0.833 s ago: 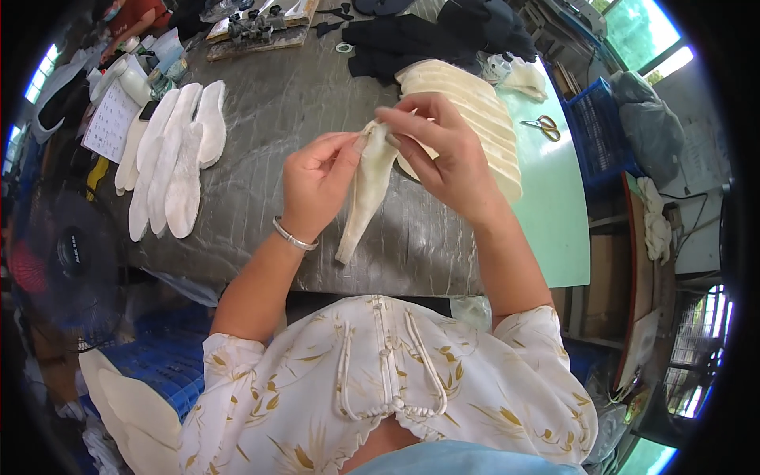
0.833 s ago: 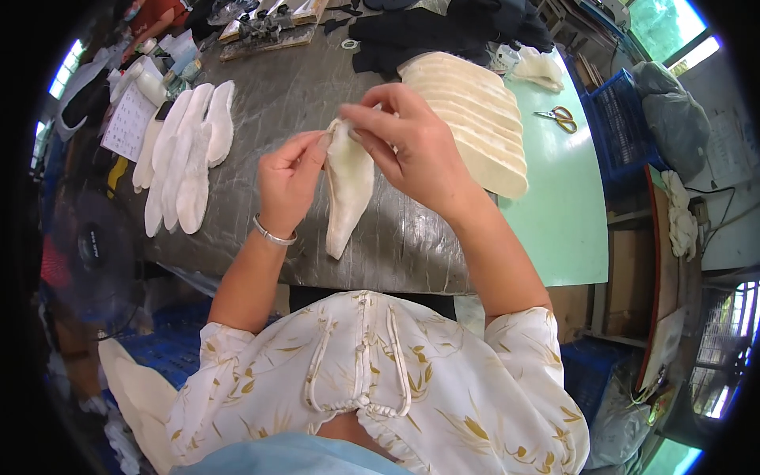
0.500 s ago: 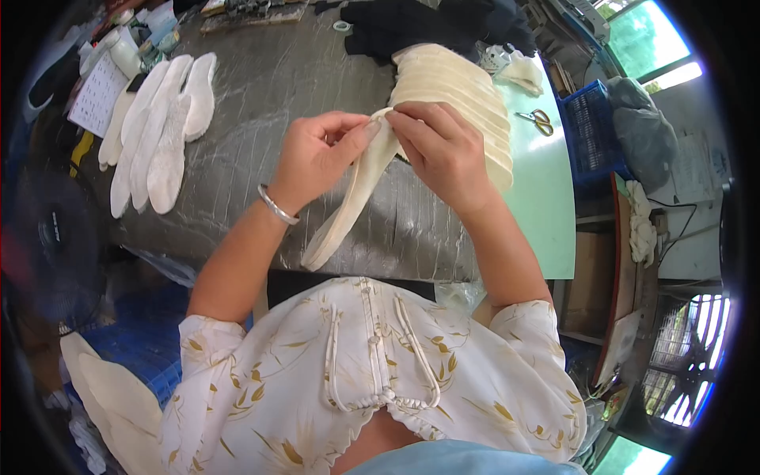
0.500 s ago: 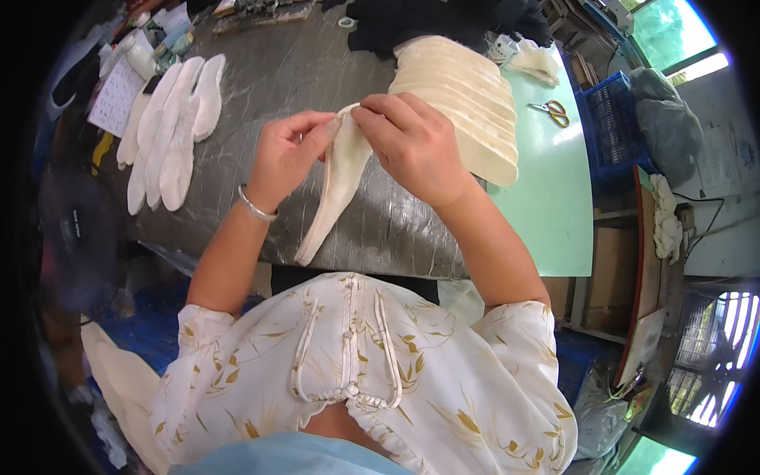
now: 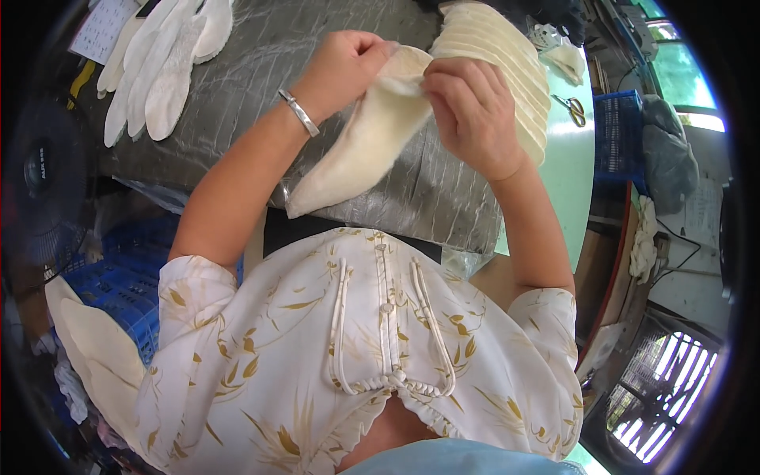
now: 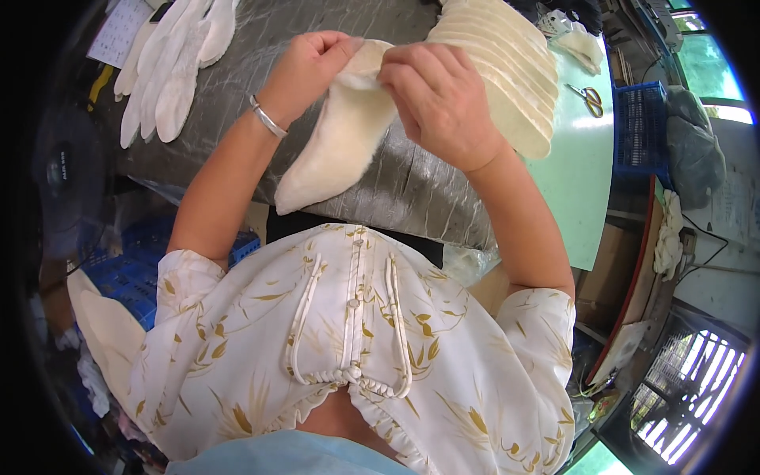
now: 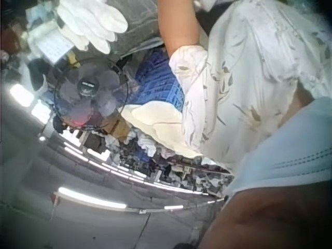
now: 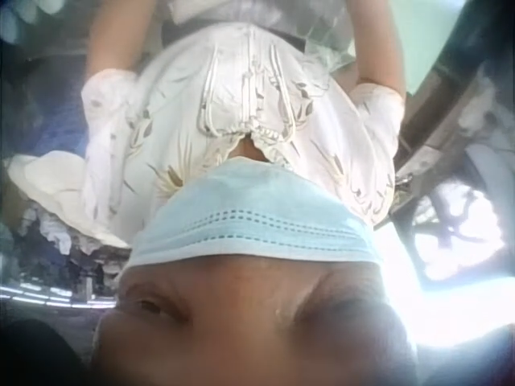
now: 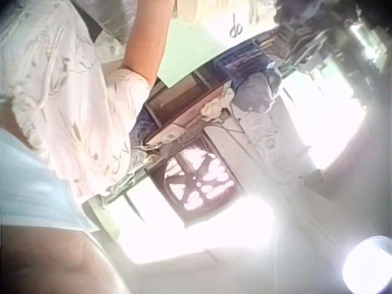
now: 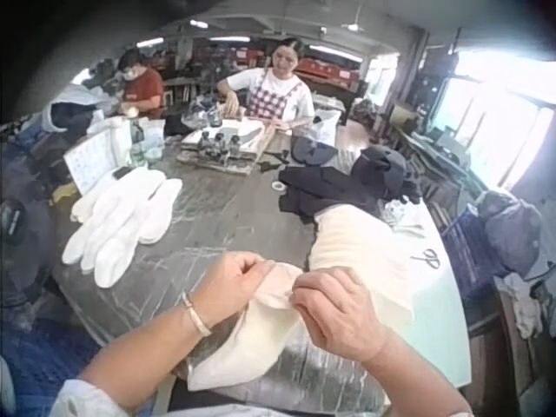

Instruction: Manually aligning and stacking shoe insole and lining components.

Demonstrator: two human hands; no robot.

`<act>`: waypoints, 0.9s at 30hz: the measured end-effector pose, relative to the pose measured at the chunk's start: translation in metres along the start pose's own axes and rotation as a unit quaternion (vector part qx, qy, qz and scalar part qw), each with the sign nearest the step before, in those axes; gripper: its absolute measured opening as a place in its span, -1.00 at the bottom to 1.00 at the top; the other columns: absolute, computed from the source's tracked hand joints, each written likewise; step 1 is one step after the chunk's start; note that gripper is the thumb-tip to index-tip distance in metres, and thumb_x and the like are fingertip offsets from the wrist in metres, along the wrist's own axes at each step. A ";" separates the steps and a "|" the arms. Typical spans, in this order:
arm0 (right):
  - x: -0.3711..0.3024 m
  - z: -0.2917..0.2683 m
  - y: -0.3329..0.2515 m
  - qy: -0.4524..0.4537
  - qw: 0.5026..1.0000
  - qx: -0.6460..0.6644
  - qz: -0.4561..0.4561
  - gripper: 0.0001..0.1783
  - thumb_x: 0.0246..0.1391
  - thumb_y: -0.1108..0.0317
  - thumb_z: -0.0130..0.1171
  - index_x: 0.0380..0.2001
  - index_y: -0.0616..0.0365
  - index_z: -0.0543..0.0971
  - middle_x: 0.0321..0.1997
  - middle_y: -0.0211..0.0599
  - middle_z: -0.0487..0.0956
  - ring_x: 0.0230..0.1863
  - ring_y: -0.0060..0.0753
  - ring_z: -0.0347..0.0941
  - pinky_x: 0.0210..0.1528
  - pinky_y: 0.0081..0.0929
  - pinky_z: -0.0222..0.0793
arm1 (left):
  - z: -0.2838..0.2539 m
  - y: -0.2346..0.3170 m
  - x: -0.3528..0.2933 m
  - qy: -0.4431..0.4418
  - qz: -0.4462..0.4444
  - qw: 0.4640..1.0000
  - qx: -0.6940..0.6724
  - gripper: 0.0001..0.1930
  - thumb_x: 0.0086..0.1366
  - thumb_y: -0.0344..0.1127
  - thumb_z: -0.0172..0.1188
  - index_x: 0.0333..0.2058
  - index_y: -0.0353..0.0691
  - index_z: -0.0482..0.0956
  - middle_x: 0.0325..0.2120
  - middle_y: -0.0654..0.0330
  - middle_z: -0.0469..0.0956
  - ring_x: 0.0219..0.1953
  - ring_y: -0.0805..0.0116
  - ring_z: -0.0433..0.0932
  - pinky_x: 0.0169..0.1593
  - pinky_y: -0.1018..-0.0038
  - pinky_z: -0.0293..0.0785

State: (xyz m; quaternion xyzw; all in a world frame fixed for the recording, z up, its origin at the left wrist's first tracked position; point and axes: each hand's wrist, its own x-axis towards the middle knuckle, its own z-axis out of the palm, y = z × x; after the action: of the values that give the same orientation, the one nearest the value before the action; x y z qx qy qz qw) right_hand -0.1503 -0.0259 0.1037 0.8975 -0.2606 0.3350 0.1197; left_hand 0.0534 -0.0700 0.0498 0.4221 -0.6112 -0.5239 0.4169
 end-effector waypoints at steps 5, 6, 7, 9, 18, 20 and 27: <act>-0.012 -0.007 -0.020 -0.033 0.994 0.098 -0.028 -0.72 -0.19 0.57 0.21 -0.32 0.20 0.43 -0.17 -0.19 0.55 -0.17 -0.10 0.51 -0.03 -0.22 0.44 | -0.018 -0.019 0.007 0.015 -0.070 0.994 -0.087 -0.71 0.40 -0.19 0.10 -0.26 -0.35 0.61 -0.39 0.26 0.62 -0.32 0.56 0.56 -0.24 0.58 0.50; -0.011 -0.006 -0.019 -0.024 0.994 0.103 -0.010 -0.69 -0.17 0.60 0.22 -0.29 0.21 0.41 -0.15 -0.16 0.56 -0.17 -0.07 0.51 -0.04 -0.21 0.44 | -0.016 -0.021 0.007 0.011 -0.087 0.988 -0.128 -0.71 0.40 -0.20 0.08 -0.25 -0.35 0.60 -0.37 0.25 0.62 -0.31 0.55 0.57 -0.22 0.57 0.51; -0.008 -0.008 -0.018 -0.016 0.994 0.104 0.011 -0.67 -0.15 0.62 0.23 -0.27 0.22 0.40 -0.12 -0.13 0.57 -0.18 -0.04 0.51 -0.05 -0.20 0.44 | -0.010 -0.016 0.008 0.002 -0.103 0.980 -0.171 -0.71 0.41 -0.21 0.06 -0.23 -0.35 0.59 -0.35 0.23 0.62 -0.30 0.54 0.57 -0.21 0.56 0.51; -0.012 -0.002 -0.009 0.001 0.989 0.140 0.044 -0.70 -0.01 0.68 0.17 -0.21 0.22 0.38 -0.18 -0.07 0.61 -0.24 -0.01 0.54 -0.11 -0.25 0.46 | -0.007 -0.003 0.003 -0.041 -0.165 0.959 -0.225 -0.69 0.39 -0.21 0.04 -0.12 -0.36 0.55 -0.29 0.18 0.62 -0.29 0.48 0.60 -0.18 0.53 0.52; -0.008 0.008 0.016 -0.022 0.791 0.420 0.445 -0.48 0.14 0.24 0.30 0.06 0.33 0.43 -0.31 -0.36 0.63 -0.22 -0.61 0.50 -0.14 -0.53 0.42 | 0.018 -0.005 0.013 -0.115 -0.171 0.947 -0.247 -0.66 0.41 -0.17 0.06 -0.11 -0.38 0.57 -0.27 0.15 0.63 -0.29 0.43 0.61 -0.16 0.47 0.57; -0.016 0.013 0.021 -0.051 0.787 0.432 0.438 -0.46 0.10 0.23 0.34 0.05 0.33 0.47 -0.29 -0.35 0.63 -0.22 -0.60 0.50 -0.13 -0.55 0.41 | 0.018 -0.015 0.019 -0.087 -0.178 0.942 -0.272 -0.67 0.41 -0.19 0.06 -0.11 -0.38 0.57 -0.27 0.14 0.62 -0.29 0.44 0.61 -0.16 0.47 0.57; -0.018 0.010 0.016 -0.088 0.842 0.395 0.356 -0.72 0.02 0.51 0.25 -0.14 0.18 0.65 -0.28 -0.38 0.65 -0.22 -0.58 0.52 -0.08 -0.52 0.42 | 0.019 -0.016 0.033 0.001 -0.170 0.931 -0.324 -0.64 0.36 -0.24 0.10 -0.12 -0.52 0.51 -0.20 -0.03 0.60 -0.26 0.25 0.64 -0.19 0.36 0.59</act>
State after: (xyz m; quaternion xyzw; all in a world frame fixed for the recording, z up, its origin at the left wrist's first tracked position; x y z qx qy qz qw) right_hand -0.1650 -0.0361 0.0851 0.7398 -0.4173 0.3483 -0.3965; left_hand 0.0264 -0.0975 0.0343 0.3624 -0.3271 -0.7560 0.4361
